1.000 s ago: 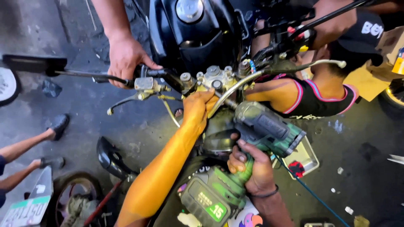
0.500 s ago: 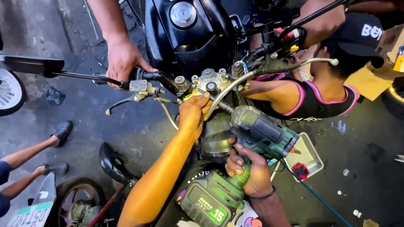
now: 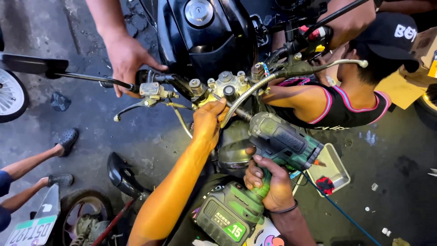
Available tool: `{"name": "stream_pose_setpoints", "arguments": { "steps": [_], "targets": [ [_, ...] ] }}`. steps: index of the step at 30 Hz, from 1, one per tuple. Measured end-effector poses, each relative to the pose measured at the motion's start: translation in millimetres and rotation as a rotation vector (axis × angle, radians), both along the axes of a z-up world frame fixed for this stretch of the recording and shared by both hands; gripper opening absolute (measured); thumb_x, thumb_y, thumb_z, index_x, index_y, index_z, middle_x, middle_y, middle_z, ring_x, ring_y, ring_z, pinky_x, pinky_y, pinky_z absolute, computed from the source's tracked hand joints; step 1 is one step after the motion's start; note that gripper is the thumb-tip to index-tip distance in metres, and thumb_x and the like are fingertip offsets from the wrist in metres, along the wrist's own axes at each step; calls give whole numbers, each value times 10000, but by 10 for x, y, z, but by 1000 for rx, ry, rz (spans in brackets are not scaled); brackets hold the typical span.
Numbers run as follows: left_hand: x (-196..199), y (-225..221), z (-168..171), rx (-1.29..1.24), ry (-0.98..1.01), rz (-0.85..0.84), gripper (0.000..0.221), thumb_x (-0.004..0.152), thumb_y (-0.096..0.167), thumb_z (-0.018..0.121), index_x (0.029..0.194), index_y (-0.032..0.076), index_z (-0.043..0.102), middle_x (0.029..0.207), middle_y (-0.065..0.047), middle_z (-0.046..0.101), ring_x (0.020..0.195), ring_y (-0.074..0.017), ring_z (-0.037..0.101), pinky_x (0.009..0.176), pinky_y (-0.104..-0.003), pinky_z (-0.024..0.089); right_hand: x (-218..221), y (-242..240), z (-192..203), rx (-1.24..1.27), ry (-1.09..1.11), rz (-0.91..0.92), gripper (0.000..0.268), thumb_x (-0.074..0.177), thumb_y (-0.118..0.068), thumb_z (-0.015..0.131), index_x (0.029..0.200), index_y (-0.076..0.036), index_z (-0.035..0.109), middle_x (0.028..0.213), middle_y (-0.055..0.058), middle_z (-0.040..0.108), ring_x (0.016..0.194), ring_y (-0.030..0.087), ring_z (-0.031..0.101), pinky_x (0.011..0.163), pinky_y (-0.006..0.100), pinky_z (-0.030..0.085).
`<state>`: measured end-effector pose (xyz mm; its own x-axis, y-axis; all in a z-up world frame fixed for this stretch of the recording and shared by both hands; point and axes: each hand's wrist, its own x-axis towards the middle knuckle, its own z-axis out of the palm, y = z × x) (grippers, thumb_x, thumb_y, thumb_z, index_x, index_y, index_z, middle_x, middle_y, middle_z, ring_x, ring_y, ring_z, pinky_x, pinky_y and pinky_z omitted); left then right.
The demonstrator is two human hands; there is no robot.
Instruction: Using an electric impact wrench to disassemble the front fork and handlebar assembly of a motorcycle.
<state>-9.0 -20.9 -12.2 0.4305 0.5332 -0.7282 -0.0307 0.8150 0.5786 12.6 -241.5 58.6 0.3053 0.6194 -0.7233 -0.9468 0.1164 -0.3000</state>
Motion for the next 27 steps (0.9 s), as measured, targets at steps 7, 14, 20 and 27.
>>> {"name": "stream_pose_setpoints", "arguments": {
  "steps": [7,14,20,27],
  "targets": [
    [15,55,-181,30,11,-18,203,993,174,813,909,13,723,846,-212,829,759,-240,814,777,-316,671,49,-140,-319,102,14,3,337,1019,-177,614,1294,12,663,648,-22,357,458,119,384,498,354,415],
    [58,76,-116,139,-62,-52,167,912,119,911,969,-17,833,807,-252,805,677,-291,835,609,-393,714,169,-481,-1005,413,-190,199,481,1105,-413,519,710,-150,441,530,-24,322,503,218,435,651,390,504],
    [73,-47,171,238,-32,-192,268,961,227,873,985,-39,848,796,-186,796,665,-187,787,618,-318,698,56,-417,-765,579,-139,61,467,1112,-396,521,708,-184,419,548,-59,313,513,162,408,647,361,482],
    [-148,-208,166,1380,320,-224,217,1051,308,835,1143,111,839,962,-137,848,947,-352,831,846,-454,638,27,-734,-1020,622,-193,28,468,1104,-419,523,716,-192,392,534,-45,306,515,202,419,668,371,493]
  ]
}}
